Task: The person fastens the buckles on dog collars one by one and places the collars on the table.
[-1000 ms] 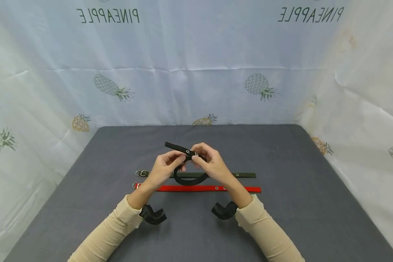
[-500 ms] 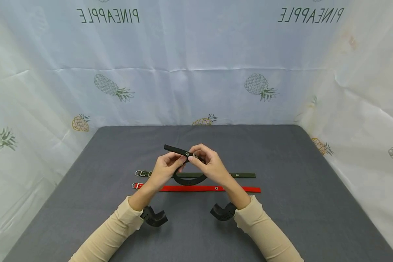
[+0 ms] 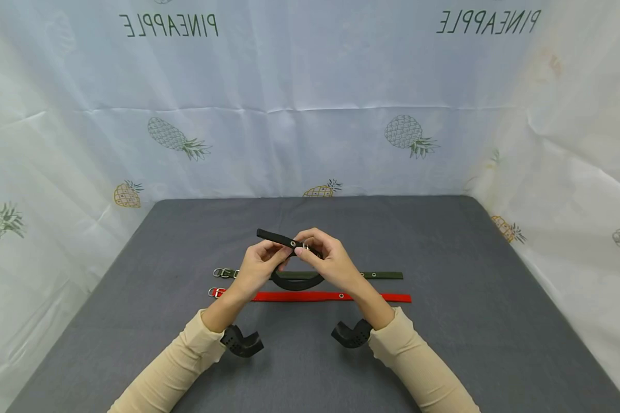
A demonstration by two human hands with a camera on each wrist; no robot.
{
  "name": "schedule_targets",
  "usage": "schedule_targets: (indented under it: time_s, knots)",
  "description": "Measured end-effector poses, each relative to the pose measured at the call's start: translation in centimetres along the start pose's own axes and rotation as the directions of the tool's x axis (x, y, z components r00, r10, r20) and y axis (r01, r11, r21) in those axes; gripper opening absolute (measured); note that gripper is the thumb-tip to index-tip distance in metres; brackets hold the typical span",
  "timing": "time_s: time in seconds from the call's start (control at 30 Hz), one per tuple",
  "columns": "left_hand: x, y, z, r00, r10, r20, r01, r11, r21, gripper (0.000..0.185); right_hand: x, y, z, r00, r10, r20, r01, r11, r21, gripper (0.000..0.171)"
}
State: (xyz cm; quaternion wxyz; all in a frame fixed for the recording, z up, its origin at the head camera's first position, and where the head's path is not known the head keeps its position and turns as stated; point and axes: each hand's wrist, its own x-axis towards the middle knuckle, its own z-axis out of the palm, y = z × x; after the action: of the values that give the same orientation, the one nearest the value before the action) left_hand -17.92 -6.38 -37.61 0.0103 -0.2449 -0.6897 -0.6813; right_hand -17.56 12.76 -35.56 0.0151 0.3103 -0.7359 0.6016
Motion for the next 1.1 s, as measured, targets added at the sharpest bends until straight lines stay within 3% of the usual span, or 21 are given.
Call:
schedule_targets:
  time_s: [0.5, 0.97, 1.1]
  knots:
    - [-0.02, 0.39, -0.19, 0.997, -0.070, 0.014, 0.070, 0.997, -0.043, 0.038, 0.13, -0.29, 0.03, 1.000, 0.025, 0.017, -0.025, 1.000, -0.003, 0.029]
    - [0.05, 0.56, -0.41, 0.997, -0.033, 0.069, 0.037, 0.998, -0.059, 0.033, 0.25, -0.37, -0.25, 0.998, 0.016, 0.059, -0.015, 1.000, -0.002, 0.026]
    - [0.07, 0.81, -0.46, 0.995, -0.059, 0.076, 0.061, 0.998, -0.028, 0.028, 0.15, -0.24, -0.41, 0.997, 0.009, 0.080, -0.009, 1.000, -0.002, 0.025]
